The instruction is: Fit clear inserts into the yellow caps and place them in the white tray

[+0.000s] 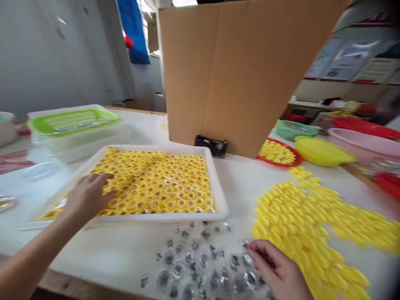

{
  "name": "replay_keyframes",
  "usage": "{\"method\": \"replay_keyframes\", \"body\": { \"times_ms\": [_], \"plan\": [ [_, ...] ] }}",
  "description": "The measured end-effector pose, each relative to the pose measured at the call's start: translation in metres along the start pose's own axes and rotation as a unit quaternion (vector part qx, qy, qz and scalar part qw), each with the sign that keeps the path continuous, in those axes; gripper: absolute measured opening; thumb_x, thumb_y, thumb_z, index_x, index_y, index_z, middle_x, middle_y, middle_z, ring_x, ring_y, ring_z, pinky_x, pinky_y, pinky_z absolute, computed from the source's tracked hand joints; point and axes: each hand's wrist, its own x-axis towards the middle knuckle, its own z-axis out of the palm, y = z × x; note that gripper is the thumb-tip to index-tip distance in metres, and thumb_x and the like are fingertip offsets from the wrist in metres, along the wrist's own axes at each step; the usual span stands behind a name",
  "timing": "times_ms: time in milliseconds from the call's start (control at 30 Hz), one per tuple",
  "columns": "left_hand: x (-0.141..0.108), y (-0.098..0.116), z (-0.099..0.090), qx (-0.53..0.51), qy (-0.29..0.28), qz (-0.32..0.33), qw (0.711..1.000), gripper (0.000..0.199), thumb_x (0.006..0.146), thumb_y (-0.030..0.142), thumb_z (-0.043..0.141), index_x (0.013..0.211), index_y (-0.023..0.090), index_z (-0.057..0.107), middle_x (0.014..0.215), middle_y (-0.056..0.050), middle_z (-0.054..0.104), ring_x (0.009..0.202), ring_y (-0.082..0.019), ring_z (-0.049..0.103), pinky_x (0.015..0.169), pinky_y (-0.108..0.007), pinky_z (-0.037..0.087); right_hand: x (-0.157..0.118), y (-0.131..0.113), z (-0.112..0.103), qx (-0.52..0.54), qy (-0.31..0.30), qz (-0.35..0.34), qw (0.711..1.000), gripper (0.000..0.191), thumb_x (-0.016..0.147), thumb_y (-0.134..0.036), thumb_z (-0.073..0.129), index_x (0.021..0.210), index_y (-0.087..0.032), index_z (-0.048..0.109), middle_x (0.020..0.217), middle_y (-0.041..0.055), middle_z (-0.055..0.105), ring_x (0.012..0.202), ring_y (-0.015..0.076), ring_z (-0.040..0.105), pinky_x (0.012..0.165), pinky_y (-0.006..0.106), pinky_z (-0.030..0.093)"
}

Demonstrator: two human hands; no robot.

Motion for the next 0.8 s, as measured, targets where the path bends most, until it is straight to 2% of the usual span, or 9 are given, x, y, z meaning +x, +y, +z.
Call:
{"method": "replay_keyframes", "body": {
  "times_ms": [67,133,200,267,333,433,633,800],
  "plan": [
    [-0.023,0.018,-0.007,-0.023,0.107,0.044,0.993,0.031,0.081,0.041,0.051,0.103,0.02,0.055,0.087,0.002,0.059,0.088,-0.016,0.054,0.088,-0.035,0.042,0.004,0.015,-0.023,-0.15,0.044,-0.032,0.987,0.018,0.081,-0.037,0.052,0.076,-0.023,0.062,0.074,0.0011,0.066,0.067,0.017,0.062,0.061,0.025,0.049],
    [-0.056,0.045,-0.008,-0.124,0.16,0.126,0.971,0.025,0.08,0.043,0.054,0.096,0.024,0.057,0.078,0.004,0.059,0.073,-0.013,0.055,0.076,-0.026,0.047,0.009,0.028,-0.038,-0.283,0.04,-0.043,0.957,0.019,0.084,-0.032,0.045,0.081,-0.023,0.062,0.082,0.0029,0.065,0.07,0.0179,0.063,0.061,0.027,0.048],
    [-0.092,0.08,-0.004,-0.254,0.071,0.251,0.931,0.016,0.082,0.031,0.055,0.098,0.027,0.056,0.079,0.002,0.062,0.071,-0.013,0.058,0.07,-0.022,0.049,0.017,0.034,-0.044,-0.366,0.025,-0.041,0.93,0.022,0.087,-0.028,0.041,0.093,-0.023,0.062,0.091,0.0052,0.064,0.073,0.0187,0.064,0.058,0.028,0.047],
    [-0.121,0.116,0.006,-0.326,-0.035,0.305,0.894,0.016,0.082,0.023,0.056,0.097,0.027,0.056,0.078,0.0,0.064,0.071,-0.013,0.06,0.065,-0.02,0.049,0.028,0.033,-0.041,-0.401,0.017,-0.04,0.915,0.024,0.087,-0.025,0.042,0.102,-0.022,0.06,0.097,0.0067,0.061,0.078,0.0198,0.063,0.058,0.028,0.045],
    [-0.139,0.143,0.018,-0.359,-0.107,0.291,0.88,0.012,0.083,0.019,0.052,0.091,0.026,0.058,0.076,-0.001,0.065,0.071,-0.014,0.061,0.064,-0.02,0.049,0.04,0.028,-0.034,-0.411,0.005,-0.046,0.911,0.022,0.084,-0.025,0.047,0.101,-0.021,0.06,0.097,0.0067,0.059,0.08,0.0207,0.062,0.057,0.028,0.042],
    [-0.148,0.163,0.032,-0.383,-0.181,0.239,0.874,0.012,0.084,0.021,0.048,0.087,0.024,0.06,0.075,-0.002,0.065,0.068,-0.015,0.061,0.062,-0.022,0.048,0.053,0.024,-0.026,-0.424,-0.011,-0.045,0.904,0.013,0.081,-0.022,0.052,0.09,-0.021,0.061,0.091,0.0054,0.058,0.077,0.0198,0.061,0.054,0.026,0.037],
    [-0.151,0.167,0.037,-0.411,-0.283,0.133,0.857,0.016,0.08,0.019,0.049,0.088,0.021,0.063,0.077,-0.002,0.066,0.067,-0.015,0.06,0.062,-0.024,0.046,0.057,0.027,-0.023,-0.425,-0.037,-0.042,0.903,0.008,0.08,-0.017,0.051,0.083,-0.021,0.057,0.088,0.0021,0.057,0.069,0.0158,0.057,0.051,0.025,0.03],
    [-0.151,0.172,0.036,-0.419,-0.304,0.115,0.848,0.018,0.08,0.02,0.048,0.088,0.02,0.064,0.078,-0.002,0.066,0.069,-0.016,0.059,0.064,-0.026,0.044,0.052,0.028,-0.021,-0.421,-0.046,-0.066,0.903,0.012,0.082,-0.014,0.046,0.079,-0.022,0.054,0.084,0.0012,0.055,0.068,0.0153,0.055,0.05,0.025,0.029]
  ]
}}
